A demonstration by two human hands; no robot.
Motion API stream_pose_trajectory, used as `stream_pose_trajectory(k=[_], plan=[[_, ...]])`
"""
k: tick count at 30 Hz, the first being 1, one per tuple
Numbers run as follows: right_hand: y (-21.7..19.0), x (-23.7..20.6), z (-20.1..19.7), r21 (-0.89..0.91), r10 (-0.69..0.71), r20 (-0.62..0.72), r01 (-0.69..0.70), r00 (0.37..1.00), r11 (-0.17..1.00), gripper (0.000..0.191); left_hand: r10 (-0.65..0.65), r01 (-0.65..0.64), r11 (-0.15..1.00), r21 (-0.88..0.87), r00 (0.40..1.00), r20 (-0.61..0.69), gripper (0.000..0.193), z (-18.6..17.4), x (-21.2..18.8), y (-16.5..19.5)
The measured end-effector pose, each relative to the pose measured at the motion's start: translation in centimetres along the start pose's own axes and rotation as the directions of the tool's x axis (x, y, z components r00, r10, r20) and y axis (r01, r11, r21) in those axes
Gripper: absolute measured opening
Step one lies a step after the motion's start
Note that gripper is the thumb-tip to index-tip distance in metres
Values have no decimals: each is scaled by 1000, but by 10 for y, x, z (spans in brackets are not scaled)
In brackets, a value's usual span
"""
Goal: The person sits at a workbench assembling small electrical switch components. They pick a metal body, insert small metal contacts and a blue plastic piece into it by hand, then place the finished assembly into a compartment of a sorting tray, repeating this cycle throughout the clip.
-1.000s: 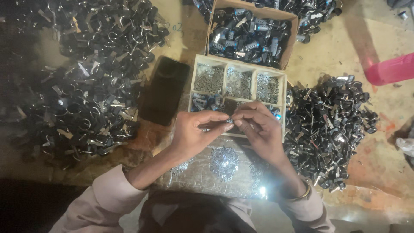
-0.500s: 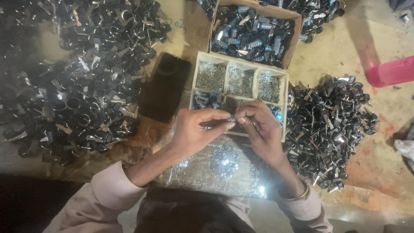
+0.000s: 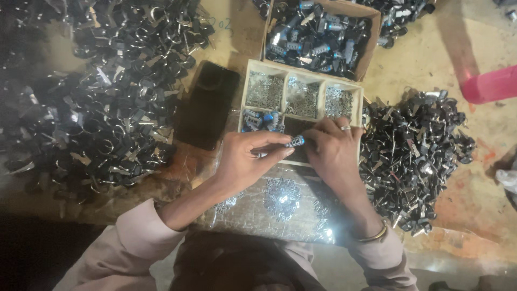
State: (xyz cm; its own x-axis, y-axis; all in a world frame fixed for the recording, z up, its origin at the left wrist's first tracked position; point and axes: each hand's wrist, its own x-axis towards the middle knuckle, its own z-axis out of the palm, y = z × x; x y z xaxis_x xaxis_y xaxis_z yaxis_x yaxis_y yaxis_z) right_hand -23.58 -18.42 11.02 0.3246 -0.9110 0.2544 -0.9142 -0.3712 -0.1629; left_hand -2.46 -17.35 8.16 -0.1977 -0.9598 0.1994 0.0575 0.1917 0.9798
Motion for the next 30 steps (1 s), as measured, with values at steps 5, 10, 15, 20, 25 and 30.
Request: stream_pose_trajectory(k=[5, 10, 15, 20, 25, 30], plan=[[6, 0, -6, 138, 78, -75, -67, 994, 988, 9, -12, 12, 1000, -27, 1000, -5, 22, 1, -1, -1], [0, -10, -9, 870, 211, 151, -231, 966, 435, 8, -24, 23, 1000, 20, 1000, 8, 21, -2, -1, 1], [-8, -15, -3, 904, 75, 153, -170, 985, 392, 10, -23, 22, 1000, 15, 1000, 16, 21, -3, -1, 3], [-13, -17, -1, 866, 88, 127, -154, 988, 476, 10, 8, -9, 999, 42, 1000, 15, 21, -4, -3, 4], [-16, -18, 0, 864, 100, 141, -172, 985, 473, 11, 3, -4, 998, 64, 1000, 16, 24, -3, -3, 3], [-11, -19, 1, 883, 101, 182, -208, 978, 421, 11, 24, -25, 998, 61, 1000, 11, 23, -3, -3, 4]])
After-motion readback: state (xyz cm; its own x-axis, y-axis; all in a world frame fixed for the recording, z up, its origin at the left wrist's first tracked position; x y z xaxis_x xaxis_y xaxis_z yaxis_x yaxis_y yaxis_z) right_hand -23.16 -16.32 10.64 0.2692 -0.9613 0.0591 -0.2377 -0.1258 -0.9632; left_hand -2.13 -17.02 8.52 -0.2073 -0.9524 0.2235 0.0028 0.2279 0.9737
